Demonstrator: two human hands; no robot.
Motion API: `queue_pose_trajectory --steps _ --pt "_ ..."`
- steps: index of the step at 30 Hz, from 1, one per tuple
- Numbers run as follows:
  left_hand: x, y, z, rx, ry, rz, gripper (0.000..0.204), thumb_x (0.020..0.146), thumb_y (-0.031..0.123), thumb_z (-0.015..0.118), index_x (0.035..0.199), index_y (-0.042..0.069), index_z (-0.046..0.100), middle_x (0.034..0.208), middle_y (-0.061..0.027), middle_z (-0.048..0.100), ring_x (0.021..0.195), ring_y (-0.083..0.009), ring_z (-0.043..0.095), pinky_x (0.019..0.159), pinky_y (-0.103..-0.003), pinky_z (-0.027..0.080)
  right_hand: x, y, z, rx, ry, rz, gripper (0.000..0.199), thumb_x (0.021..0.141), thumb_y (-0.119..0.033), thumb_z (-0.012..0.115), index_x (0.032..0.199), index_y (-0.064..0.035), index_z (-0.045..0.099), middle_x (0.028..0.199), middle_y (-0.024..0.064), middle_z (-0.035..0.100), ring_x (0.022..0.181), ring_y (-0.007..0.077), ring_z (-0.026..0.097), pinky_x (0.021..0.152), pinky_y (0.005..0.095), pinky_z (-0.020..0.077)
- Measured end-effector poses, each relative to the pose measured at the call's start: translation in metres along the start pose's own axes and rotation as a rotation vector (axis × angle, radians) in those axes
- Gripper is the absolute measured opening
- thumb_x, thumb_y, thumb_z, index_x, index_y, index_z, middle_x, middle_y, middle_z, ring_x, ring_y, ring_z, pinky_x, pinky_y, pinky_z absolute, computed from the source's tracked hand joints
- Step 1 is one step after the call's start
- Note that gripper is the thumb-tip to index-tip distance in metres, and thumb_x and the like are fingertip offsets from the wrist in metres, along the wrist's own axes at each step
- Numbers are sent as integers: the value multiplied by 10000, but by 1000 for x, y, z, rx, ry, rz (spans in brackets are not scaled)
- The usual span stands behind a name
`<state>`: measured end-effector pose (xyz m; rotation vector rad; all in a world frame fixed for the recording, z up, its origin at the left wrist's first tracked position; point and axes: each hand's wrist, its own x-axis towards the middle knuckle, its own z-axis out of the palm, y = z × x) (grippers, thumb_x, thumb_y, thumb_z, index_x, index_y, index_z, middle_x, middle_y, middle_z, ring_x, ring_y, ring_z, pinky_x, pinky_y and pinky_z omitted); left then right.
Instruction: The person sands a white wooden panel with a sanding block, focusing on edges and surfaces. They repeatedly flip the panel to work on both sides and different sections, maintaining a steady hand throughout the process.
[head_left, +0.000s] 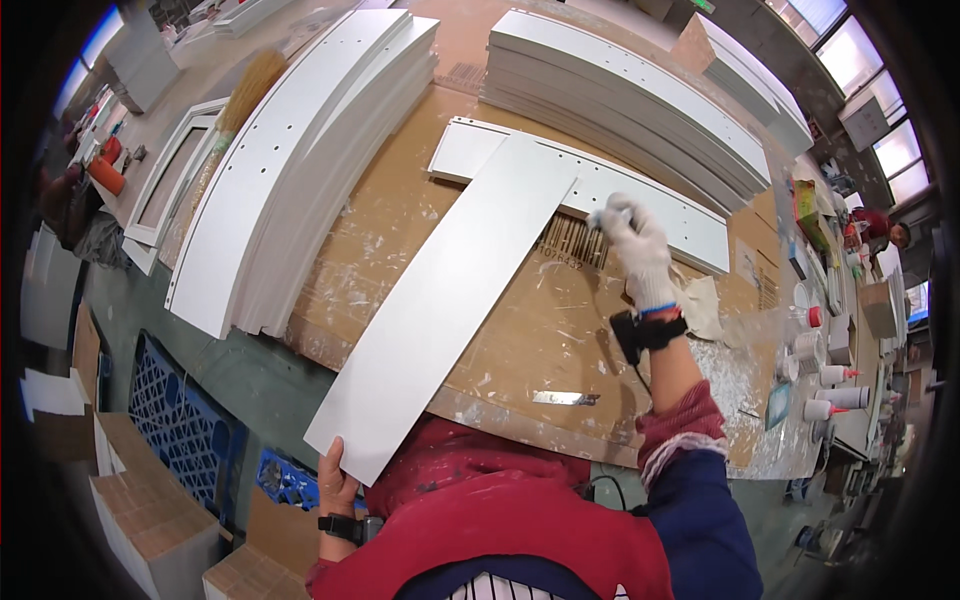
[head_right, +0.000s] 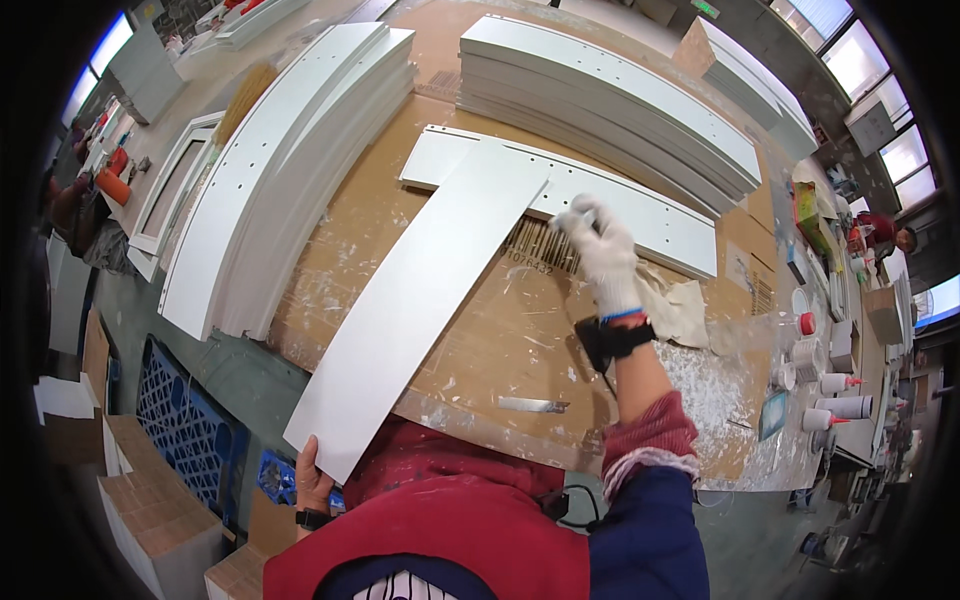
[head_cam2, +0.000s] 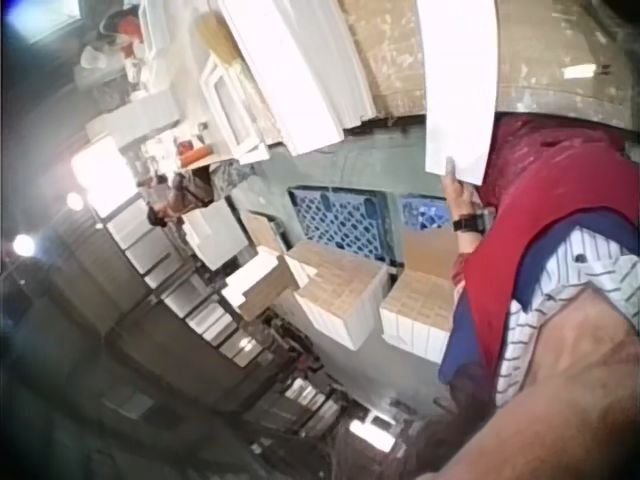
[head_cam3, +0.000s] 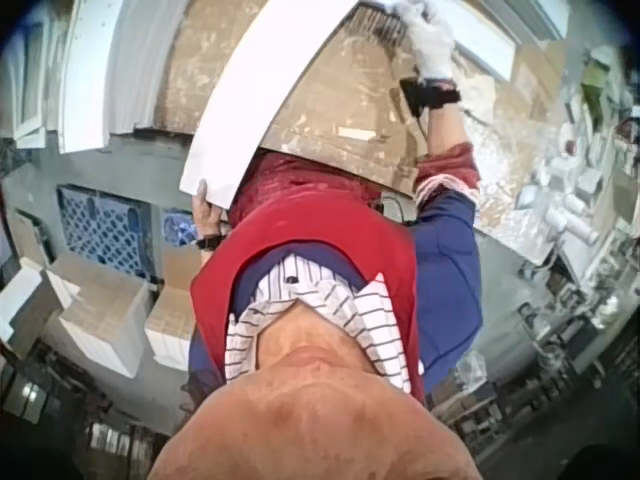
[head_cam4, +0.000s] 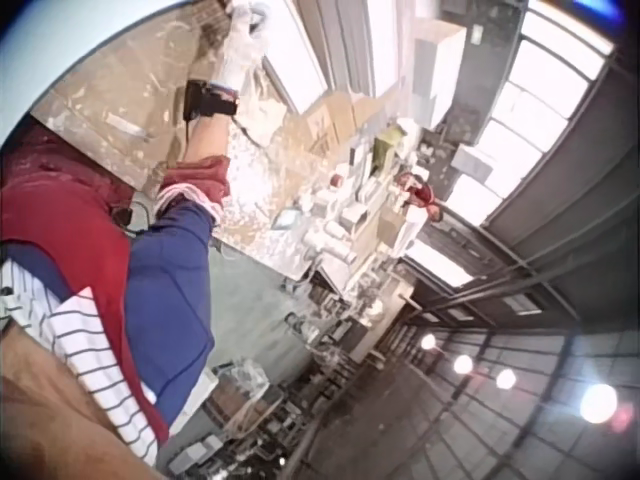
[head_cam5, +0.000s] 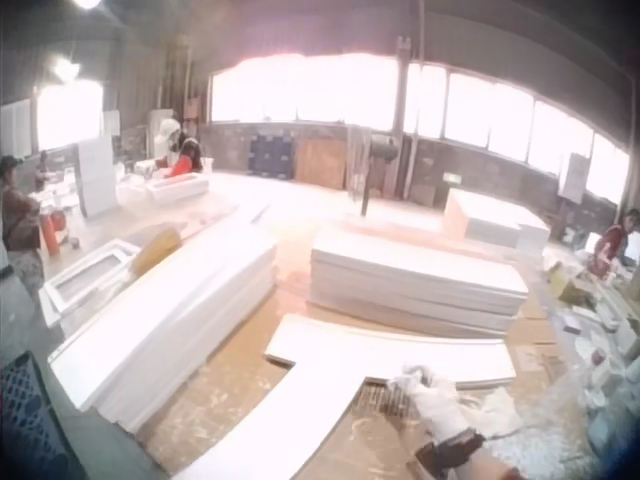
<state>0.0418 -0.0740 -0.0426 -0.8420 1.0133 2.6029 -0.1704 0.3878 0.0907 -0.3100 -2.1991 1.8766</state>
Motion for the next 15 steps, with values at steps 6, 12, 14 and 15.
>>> queue_pose_trajectory --steps 6,12,14,15 --pt "3 -1 8 -31 129 12 443 880 242 618 1234 1 501 1183 -111 593 1089 -259 571 950 -405 462 87 21 -15 -221 143 -10 221 852 -216 640 1001 -55 610 719 9 596 639 71 524 583 233 433" --pt "-1 -3 8 28 197 81 432 899 225 599 1252 4 487 1207 -102 578 1102 -248 560 953 -387 456 110 39 -4 -397 42 3 258 837 -235 653 1028 -67 610 763 45 613 649 118 563 620 259 456" --pt "-5 -2 11 36 227 109 432 904 219 592 1263 7 478 1217 -105 569 1108 -247 556 951 -385 457 106 25 5 -409 71 37 261 836 -229 654 1038 -71 609 780 49 623 683 126 593 645 257 469" --pt "-7 -2 10 45 234 110 436 904 222 591 1266 9 475 1220 -106 566 1111 -248 554 951 -386 457 106 23 7 -414 87 54 262 835 -226 654 1043 -73 609 789 51 628 700 129 609 658 256 476"
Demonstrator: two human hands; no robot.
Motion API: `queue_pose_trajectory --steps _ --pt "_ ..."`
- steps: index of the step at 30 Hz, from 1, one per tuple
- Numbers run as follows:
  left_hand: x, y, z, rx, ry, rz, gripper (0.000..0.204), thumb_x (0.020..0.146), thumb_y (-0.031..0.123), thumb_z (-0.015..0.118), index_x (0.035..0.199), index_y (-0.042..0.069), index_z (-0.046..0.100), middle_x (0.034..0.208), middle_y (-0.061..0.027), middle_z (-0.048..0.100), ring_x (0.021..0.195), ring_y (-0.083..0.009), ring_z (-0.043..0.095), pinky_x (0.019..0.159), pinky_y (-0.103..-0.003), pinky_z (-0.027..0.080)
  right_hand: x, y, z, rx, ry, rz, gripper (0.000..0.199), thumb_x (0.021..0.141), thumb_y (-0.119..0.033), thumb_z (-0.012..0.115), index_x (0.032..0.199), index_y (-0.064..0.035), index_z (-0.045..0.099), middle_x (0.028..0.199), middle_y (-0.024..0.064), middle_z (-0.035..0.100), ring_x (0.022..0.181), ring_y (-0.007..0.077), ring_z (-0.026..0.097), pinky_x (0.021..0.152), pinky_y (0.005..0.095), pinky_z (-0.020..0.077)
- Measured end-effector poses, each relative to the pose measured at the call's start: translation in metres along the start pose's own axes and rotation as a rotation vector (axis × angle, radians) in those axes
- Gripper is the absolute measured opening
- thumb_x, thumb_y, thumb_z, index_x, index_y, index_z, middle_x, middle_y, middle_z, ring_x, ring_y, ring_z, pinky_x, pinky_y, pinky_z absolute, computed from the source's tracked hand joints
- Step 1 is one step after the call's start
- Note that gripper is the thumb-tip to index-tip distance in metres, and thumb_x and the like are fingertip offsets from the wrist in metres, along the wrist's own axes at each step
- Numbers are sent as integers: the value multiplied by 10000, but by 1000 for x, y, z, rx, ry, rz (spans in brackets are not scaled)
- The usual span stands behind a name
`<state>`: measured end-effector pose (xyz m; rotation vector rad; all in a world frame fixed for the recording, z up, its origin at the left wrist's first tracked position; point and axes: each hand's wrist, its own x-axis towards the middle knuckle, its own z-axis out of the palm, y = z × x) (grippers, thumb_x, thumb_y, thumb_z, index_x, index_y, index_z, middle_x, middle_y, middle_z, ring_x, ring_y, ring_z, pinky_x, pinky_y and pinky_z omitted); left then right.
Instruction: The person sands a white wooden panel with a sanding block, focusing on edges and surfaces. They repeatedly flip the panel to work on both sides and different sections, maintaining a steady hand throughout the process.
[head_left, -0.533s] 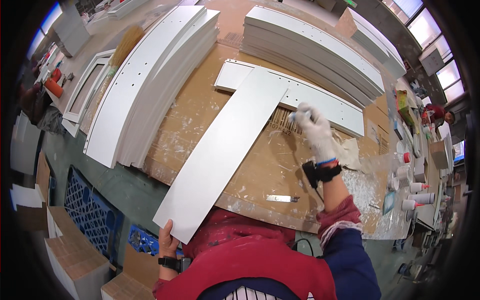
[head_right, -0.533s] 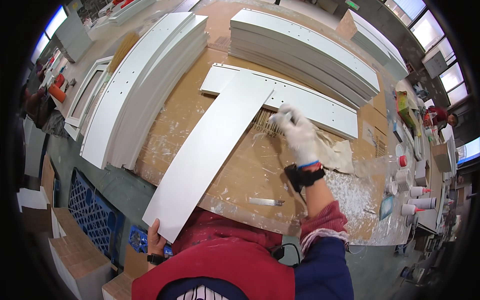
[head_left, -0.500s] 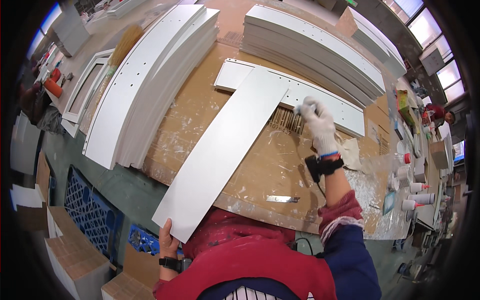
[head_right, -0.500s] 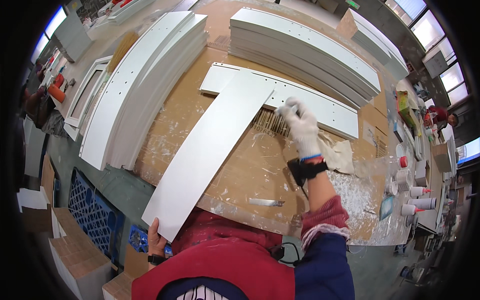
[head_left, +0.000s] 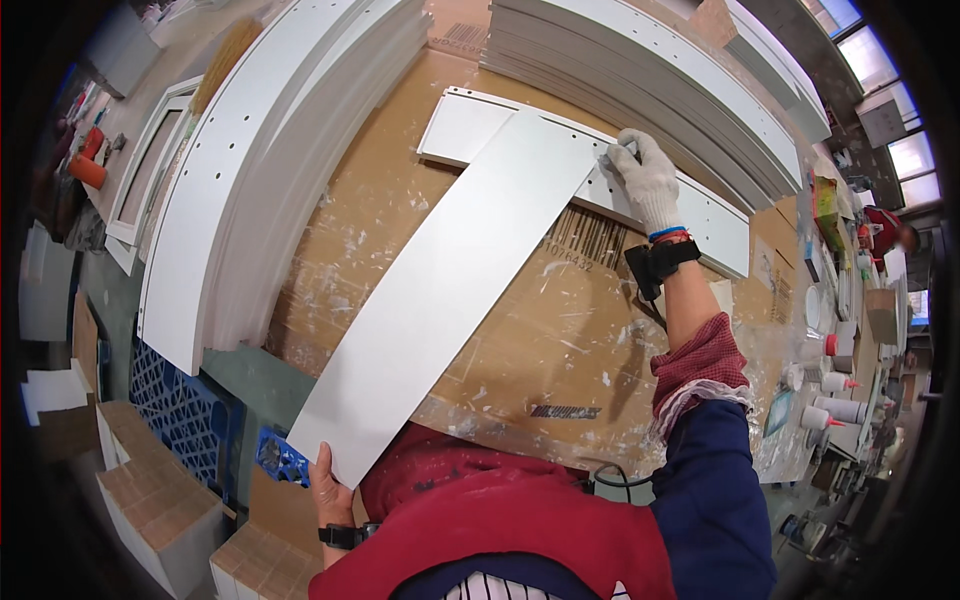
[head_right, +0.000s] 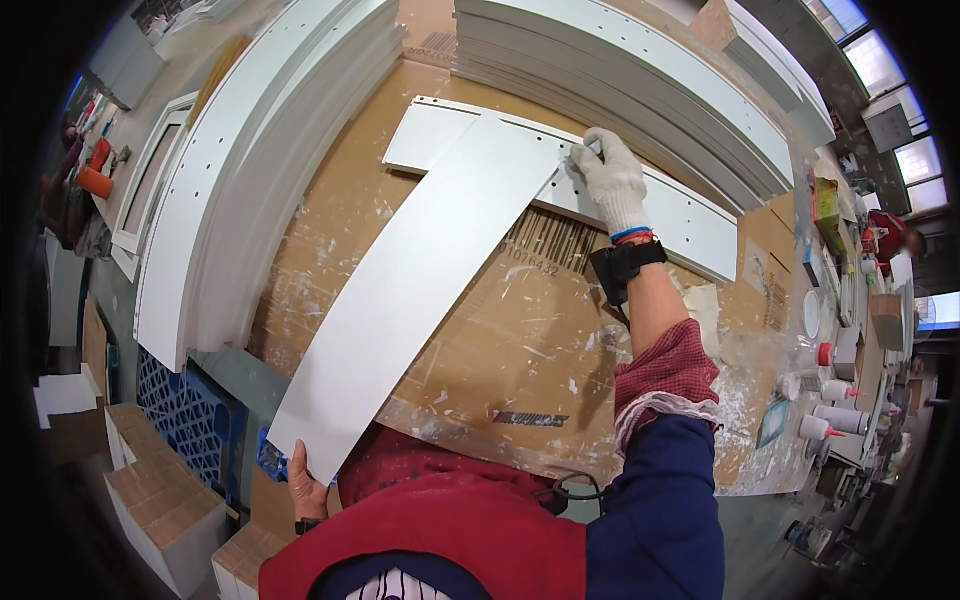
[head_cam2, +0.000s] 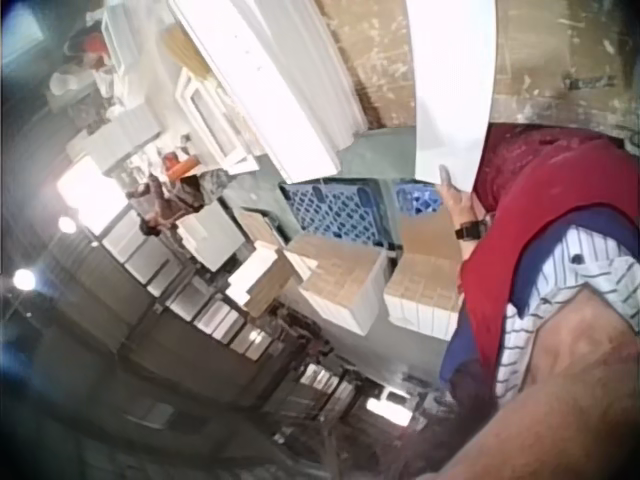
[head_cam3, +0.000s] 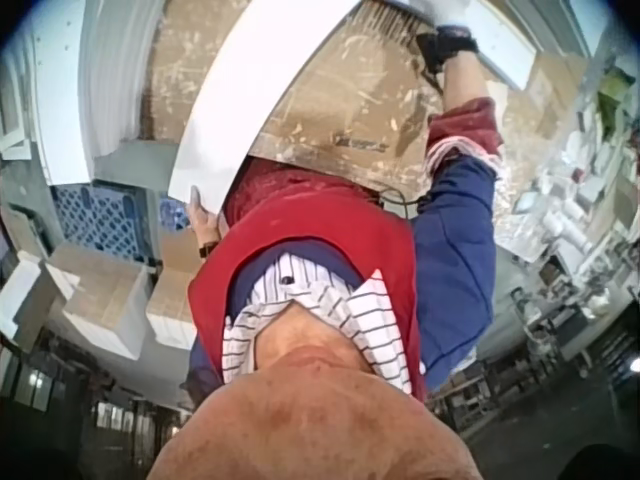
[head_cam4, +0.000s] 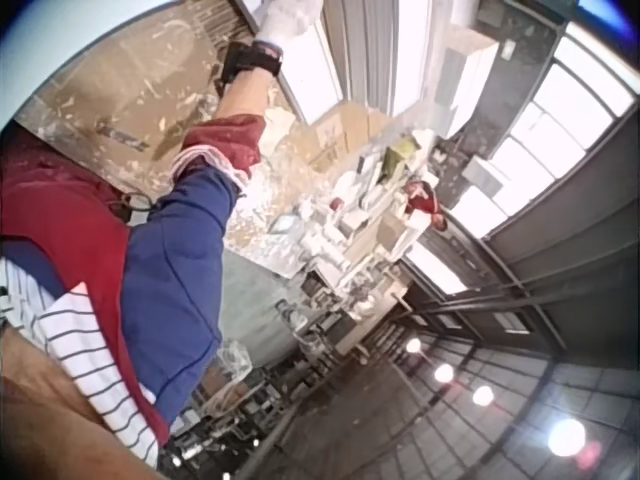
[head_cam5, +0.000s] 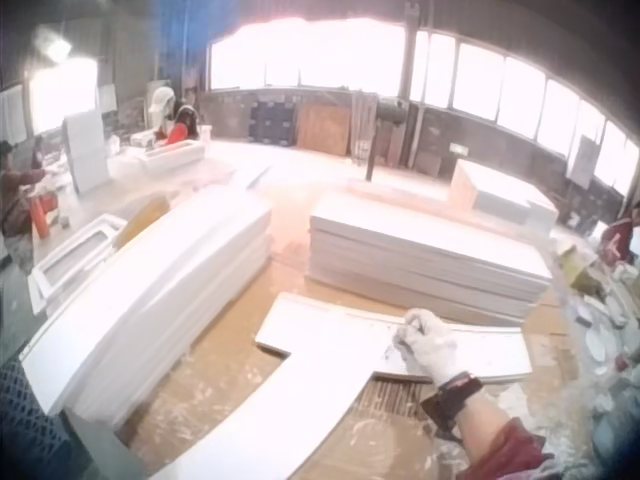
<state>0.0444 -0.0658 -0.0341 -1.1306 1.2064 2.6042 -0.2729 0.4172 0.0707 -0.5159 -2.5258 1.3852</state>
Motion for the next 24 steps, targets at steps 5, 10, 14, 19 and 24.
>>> queue_pose_trajectory --steps 5,10,14,19,24 --pt "4 2 0 2 8 -14 439 907 230 584 1271 11 472 1216 -109 568 1107 -252 556 952 -394 460 -3 11 -3 182 -43 32 263 838 -224 646 1044 -65 608 761 31 641 678 116 611 638 256 480" --pt "2 4 2 -29 7 -22 436 906 221 583 1269 9 472 1205 -115 576 1095 -259 564 949 -401 465 5 12 -7 110 19 22 275 826 -245 648 1041 -77 608 757 50 642 663 143 603 642 270 475" --pt "1 7 6 -27 53 -48 457 885 176 612 1277 2 456 1215 -98 560 1112 -252 546 948 -394 454 -4 13 -5 -139 76 -59 287 818 -259 653 1031 -72 611 765 54 645 684 149 606 658 265 474" --pt "0 7 11 -39 47 -38 438 886 169 608 1263 -2 463 1201 -104 566 1089 -249 560 923 -393 471 -6 6 -16 61 84 -7 285 817 -260 659 1028 -73 622 747 29 633 683 109 597 620 243 465" --pt "0 7 14 -40 15 -26 417 885 158 607 1244 -7 473 1180 -110 577 1062 -253 578 906 -388 485 -31 -2 -21 244 -32 17 246 856 -212 627 1029 -37 617 779 28 630 618 82 548 560 224 442"
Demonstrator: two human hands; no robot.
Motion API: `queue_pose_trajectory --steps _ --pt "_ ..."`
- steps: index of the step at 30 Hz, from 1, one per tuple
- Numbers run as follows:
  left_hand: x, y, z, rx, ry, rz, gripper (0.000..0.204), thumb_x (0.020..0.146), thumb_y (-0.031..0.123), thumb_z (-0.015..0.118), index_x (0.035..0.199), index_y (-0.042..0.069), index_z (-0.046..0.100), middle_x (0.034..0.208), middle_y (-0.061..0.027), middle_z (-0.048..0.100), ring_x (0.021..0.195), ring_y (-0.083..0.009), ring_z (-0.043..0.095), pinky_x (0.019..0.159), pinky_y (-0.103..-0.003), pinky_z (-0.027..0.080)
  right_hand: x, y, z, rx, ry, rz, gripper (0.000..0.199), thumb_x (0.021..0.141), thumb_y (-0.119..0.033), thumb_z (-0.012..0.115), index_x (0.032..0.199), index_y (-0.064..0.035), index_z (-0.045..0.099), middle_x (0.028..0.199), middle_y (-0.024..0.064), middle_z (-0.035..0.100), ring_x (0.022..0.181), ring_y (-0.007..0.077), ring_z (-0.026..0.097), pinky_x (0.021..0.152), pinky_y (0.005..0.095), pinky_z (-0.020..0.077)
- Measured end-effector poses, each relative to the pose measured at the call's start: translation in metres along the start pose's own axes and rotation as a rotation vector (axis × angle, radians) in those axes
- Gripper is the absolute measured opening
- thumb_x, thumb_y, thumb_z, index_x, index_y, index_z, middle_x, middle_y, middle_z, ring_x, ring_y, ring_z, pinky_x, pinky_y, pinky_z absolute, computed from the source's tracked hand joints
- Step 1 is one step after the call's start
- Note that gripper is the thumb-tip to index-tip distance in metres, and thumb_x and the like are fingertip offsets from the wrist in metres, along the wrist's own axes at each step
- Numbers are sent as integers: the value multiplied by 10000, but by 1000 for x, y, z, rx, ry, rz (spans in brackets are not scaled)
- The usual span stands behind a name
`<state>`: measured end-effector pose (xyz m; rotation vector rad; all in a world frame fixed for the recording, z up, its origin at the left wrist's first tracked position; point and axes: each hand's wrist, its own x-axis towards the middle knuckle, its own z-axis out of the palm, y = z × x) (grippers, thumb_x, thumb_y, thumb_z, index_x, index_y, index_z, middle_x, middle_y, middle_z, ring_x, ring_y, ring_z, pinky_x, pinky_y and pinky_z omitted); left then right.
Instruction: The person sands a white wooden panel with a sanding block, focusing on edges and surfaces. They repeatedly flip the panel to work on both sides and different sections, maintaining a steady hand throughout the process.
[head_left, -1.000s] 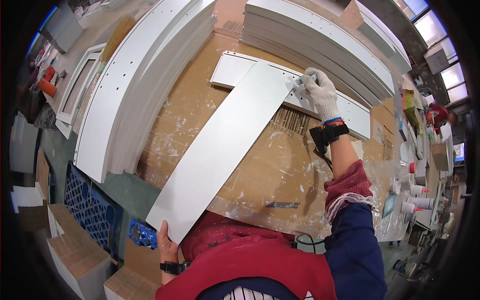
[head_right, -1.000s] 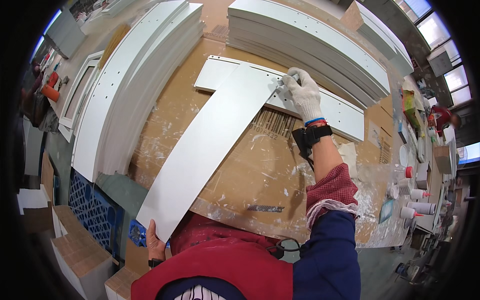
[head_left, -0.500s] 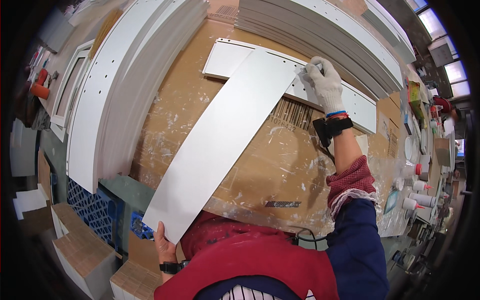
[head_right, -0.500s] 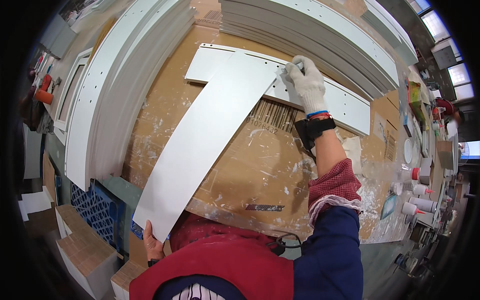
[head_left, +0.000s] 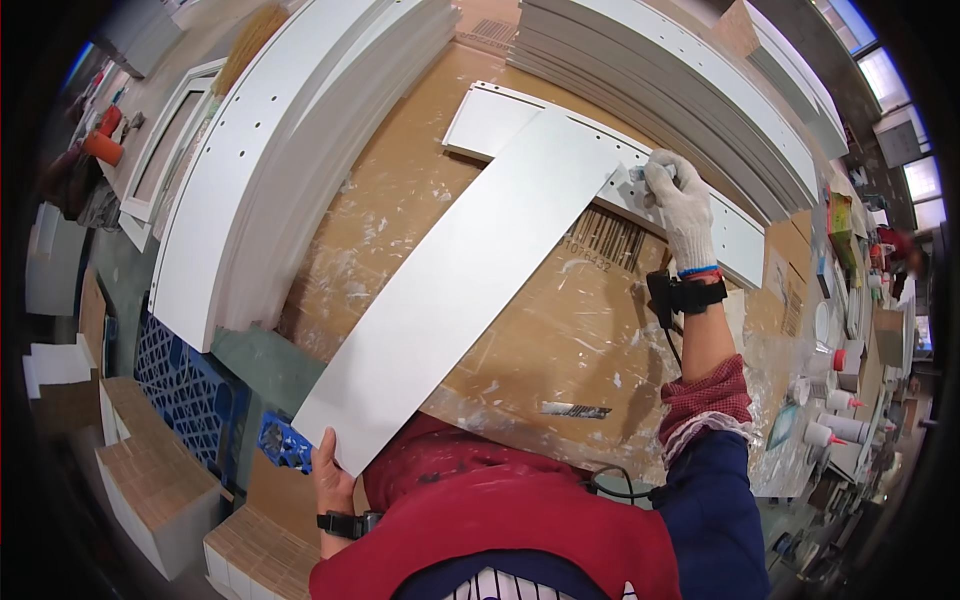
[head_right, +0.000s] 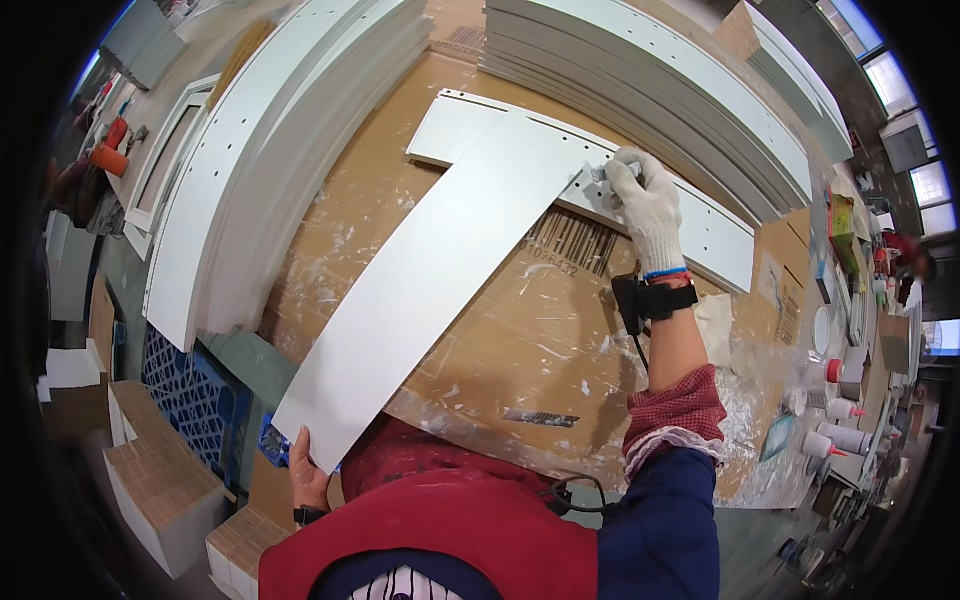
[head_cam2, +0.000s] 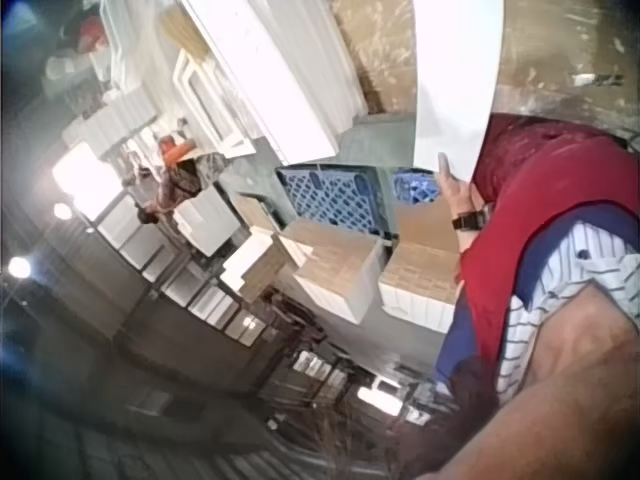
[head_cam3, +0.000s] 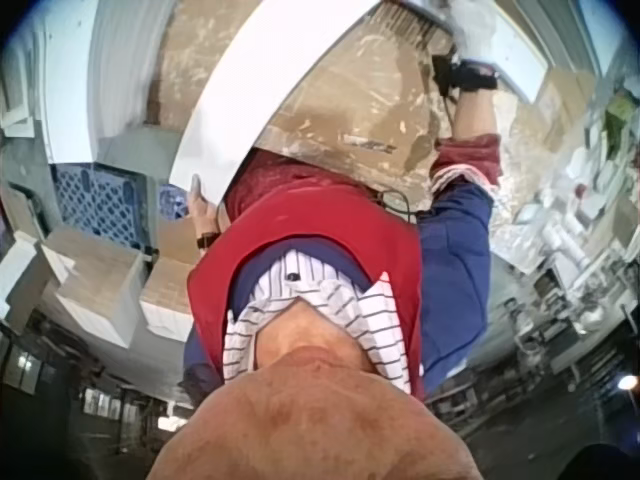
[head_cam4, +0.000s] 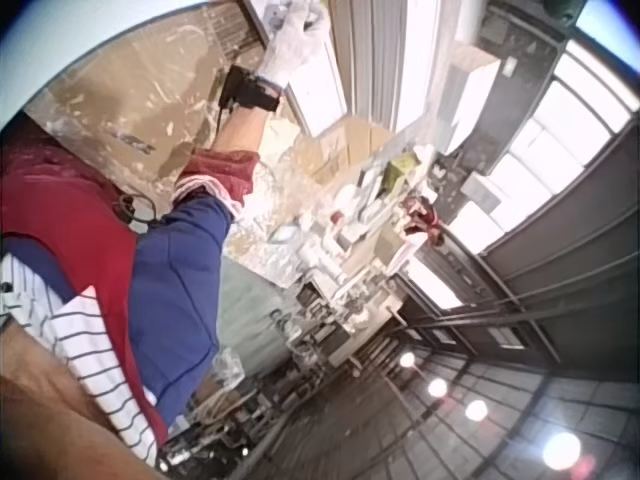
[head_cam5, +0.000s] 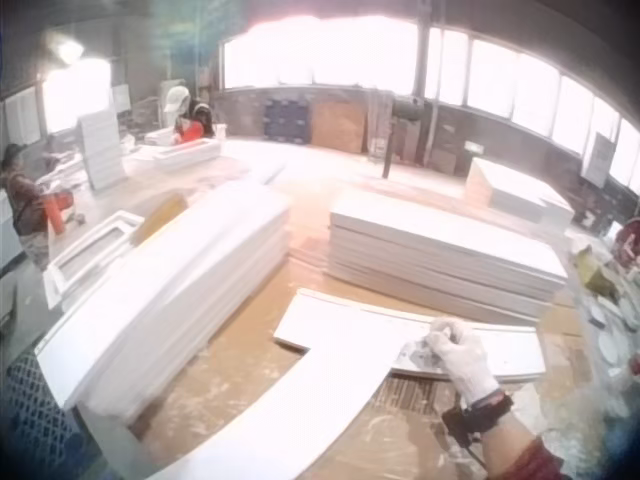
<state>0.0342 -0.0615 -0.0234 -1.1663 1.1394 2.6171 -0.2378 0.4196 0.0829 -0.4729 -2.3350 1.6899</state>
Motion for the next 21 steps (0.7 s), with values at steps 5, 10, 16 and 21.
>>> queue_pose_trajectory --steps 5,10,16,21 --pt "-2 1 4 22 -22 16 425 886 154 606 1251 -10 462 1182 -113 573 1064 -251 576 910 -386 484 -12 -7 7 4 -95 -47 251 878 -199 618 1036 -5 598 796 26 592 656 85 530 597 226 448" --pt "-3 2 8 66 -26 42 462 889 160 601 1280 -16 431 1206 -116 554 1072 -244 569 911 -373 479 -13 -10 17 26 -136 -66 306 889 -226 615 1104 -13 567 816 22 589 670 84 532 609 223 448" --pt "-4 1 9 65 -66 17 471 889 165 599 1285 -20 424 1208 -120 550 1080 -242 564 910 -365 478 -28 -21 23 88 -59 7 291 886 -217 612 1094 -20 561 781 4 577 660 74 532 585 213 444" --pt "-5 2 9 70 -94 18 469 892 148 587 1291 -24 411 1213 -127 545 1086 -245 562 913 -371 479 -28 -9 2 95 -213 29 305 892 -205 594 1116 -1 559 802 14 579 656 84 526 598 227 446"
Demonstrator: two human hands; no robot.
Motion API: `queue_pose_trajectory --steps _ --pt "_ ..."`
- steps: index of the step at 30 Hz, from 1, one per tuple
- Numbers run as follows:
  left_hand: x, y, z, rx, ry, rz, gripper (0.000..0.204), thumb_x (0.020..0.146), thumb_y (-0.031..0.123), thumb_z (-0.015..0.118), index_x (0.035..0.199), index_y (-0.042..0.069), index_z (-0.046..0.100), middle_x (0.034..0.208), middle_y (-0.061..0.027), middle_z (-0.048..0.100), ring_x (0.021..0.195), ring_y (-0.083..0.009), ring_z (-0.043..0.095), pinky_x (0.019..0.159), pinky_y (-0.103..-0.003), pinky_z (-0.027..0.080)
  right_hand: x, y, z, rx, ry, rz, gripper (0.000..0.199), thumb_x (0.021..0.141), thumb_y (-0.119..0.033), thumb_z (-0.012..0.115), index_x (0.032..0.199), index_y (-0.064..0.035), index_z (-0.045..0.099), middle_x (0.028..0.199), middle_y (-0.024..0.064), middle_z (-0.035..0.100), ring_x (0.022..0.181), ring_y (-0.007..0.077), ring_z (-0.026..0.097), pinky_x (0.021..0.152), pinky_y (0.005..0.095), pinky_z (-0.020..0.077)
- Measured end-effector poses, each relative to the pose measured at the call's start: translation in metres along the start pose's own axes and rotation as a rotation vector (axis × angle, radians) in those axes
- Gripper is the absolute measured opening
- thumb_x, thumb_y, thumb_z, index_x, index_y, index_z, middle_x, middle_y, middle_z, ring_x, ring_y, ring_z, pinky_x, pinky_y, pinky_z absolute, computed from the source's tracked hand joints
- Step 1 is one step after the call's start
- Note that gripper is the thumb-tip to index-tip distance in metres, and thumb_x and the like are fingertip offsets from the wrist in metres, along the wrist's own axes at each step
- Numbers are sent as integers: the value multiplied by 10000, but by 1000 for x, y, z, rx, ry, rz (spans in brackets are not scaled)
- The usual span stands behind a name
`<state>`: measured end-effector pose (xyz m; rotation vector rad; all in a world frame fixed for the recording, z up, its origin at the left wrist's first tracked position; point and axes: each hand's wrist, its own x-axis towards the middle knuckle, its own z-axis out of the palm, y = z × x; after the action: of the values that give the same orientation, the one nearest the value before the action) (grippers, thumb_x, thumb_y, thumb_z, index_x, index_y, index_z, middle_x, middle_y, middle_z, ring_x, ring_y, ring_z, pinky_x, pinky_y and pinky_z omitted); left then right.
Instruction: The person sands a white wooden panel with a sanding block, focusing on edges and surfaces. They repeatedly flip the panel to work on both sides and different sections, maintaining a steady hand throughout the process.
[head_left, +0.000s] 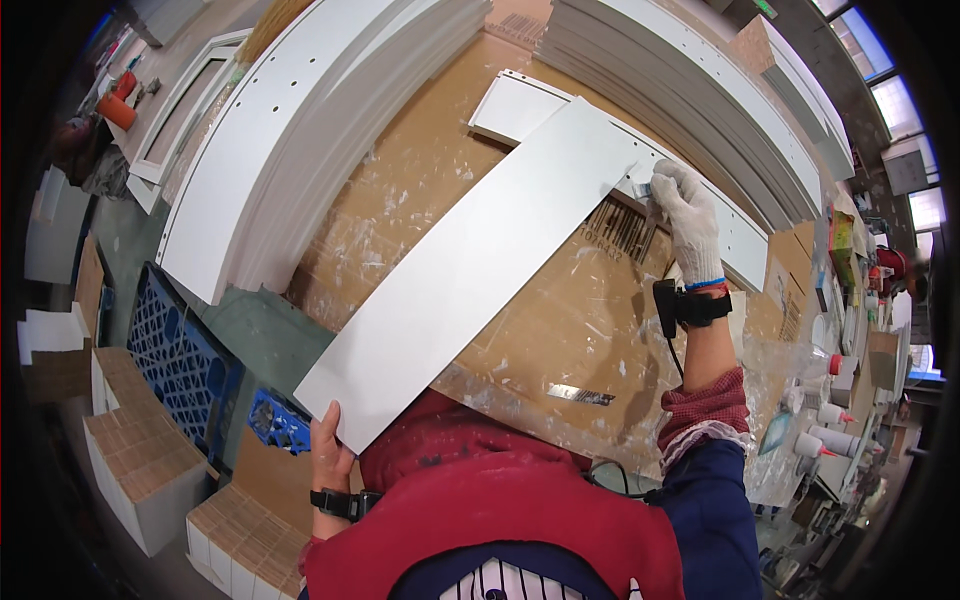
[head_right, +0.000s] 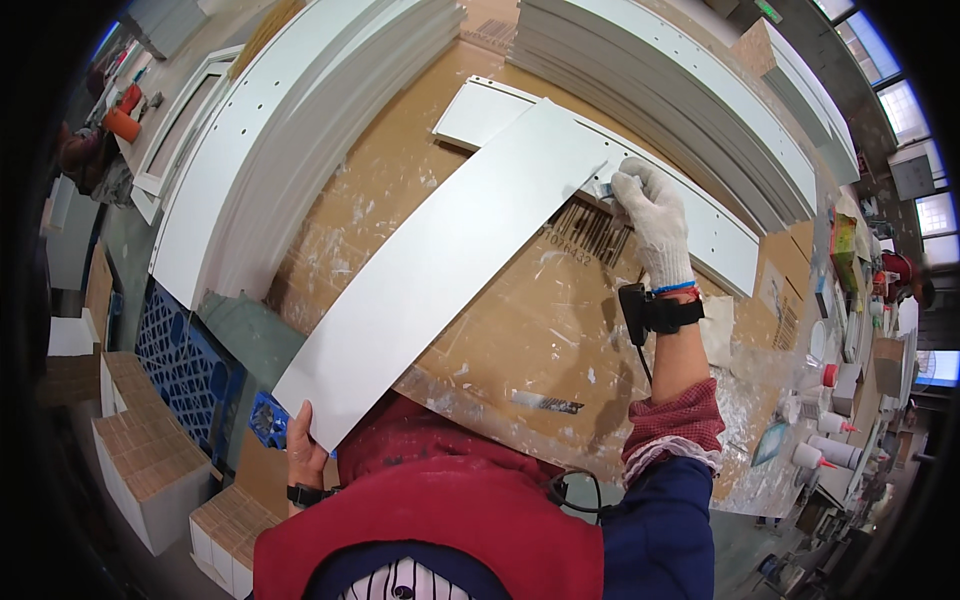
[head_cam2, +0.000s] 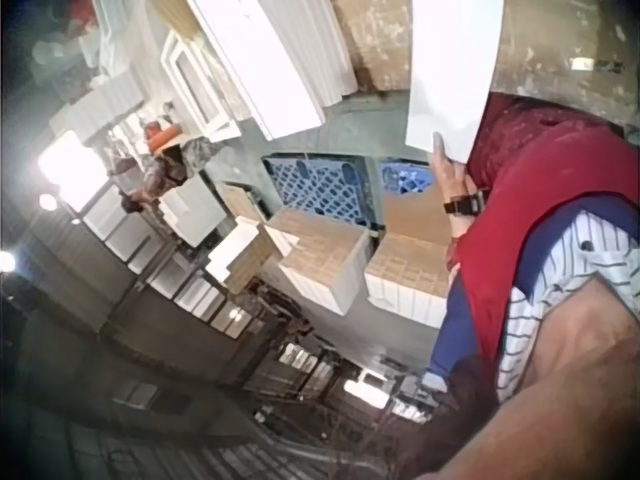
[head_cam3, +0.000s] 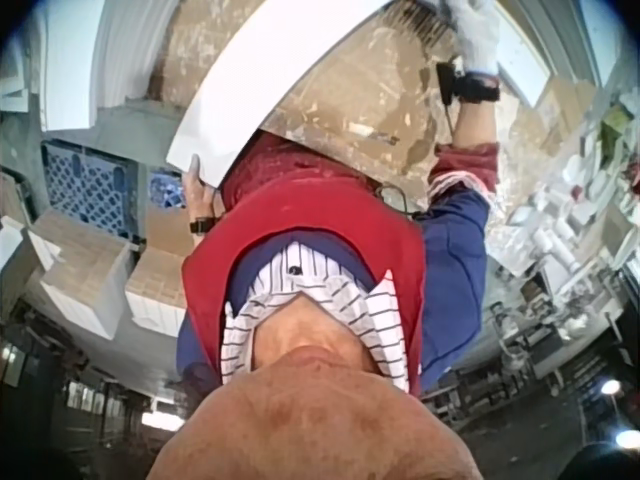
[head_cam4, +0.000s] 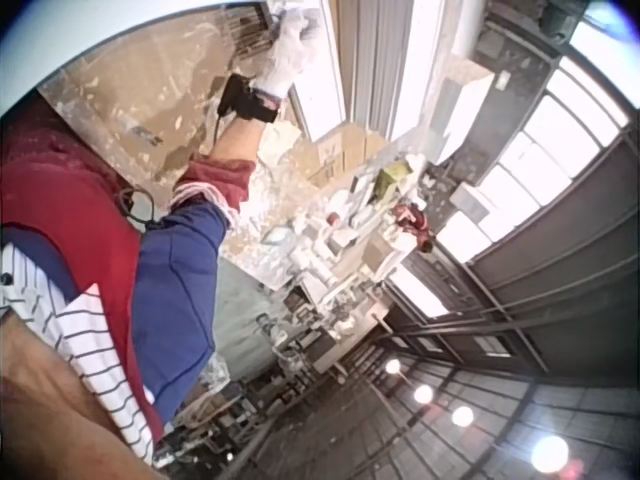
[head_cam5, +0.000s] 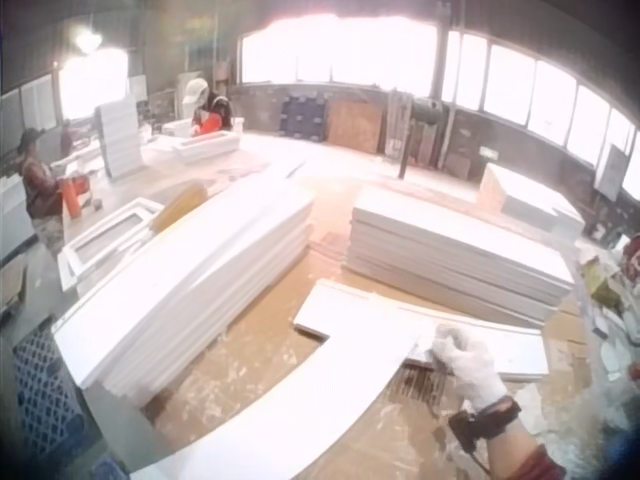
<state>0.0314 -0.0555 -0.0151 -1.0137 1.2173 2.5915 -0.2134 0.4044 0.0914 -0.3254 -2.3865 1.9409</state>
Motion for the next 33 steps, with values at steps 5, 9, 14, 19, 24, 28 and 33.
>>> queue_pose_trajectory --steps 5,9,14,19,24,28,33 --pt "-1 -1 1 6 -80 -23 449 906 149 560 1298 -13 414 1233 -120 547 1104 -250 560 944 -389 465 -28 8 -2 -87 -117 78 295 865 -178 608 1095 3 572 793 25 591 645 89 538 567 227 446" --pt "-1 -2 7 -31 -97 -32 486 889 105 568 1319 -8 373 1249 -128 518 1115 -253 548 938 -389 469 -34 15 -4 -146 28 43 297 852 -145 609 1103 8 566 816 27 598 692 93 562 589 217 455" --pt "-2 -3 3 -32 -98 -32 503 873 94 585 1321 0 375 1249 -121 518 1122 -255 545 945 -398 466 -42 12 4 -116 -151 61 256 854 -101 599 1081 13 562 877 30 603 787 98 582 689 222 469" --pt "3 -14 -11 -193 -148 -176 517 852 85 602 1315 6 386 1243 -132 522 1125 -277 546 958 -420 463 -79 32 7 206 -339 180 219 830 -2 603 1045 -17 569 948 30 606 885 113 580 795 233 463" --pt "3 -17 0 -238 -248 -210 513 845 82 598 1308 0 390 1225 -145 533 1122 -296 549 957 -435 468 -107 68 -15 -627 -62 -318 238 757 -53 675 985 -48 607 921 88 616 887 227 594 791 306 484" --pt "3 -20 4 -167 -357 -163 517 869 127 580 1319 -6 363 1263 -173 505 1143 -324 534 930 -475 485 -161 12 4 -917 -166 -600 295 729 -133 707 1004 -81 614 949 99 597 866 281 579 758 342 483" --pt "-2 -15 25 -176 -396 -215 511 897 163 558 1337 23 338 1290 -182 481 1163 -356 515 876 -557 505 -221 35 35 -1092 -364 -434 475 695 -261 717 1116 -91 576 986 62 571 916 266 537 791 368 447"
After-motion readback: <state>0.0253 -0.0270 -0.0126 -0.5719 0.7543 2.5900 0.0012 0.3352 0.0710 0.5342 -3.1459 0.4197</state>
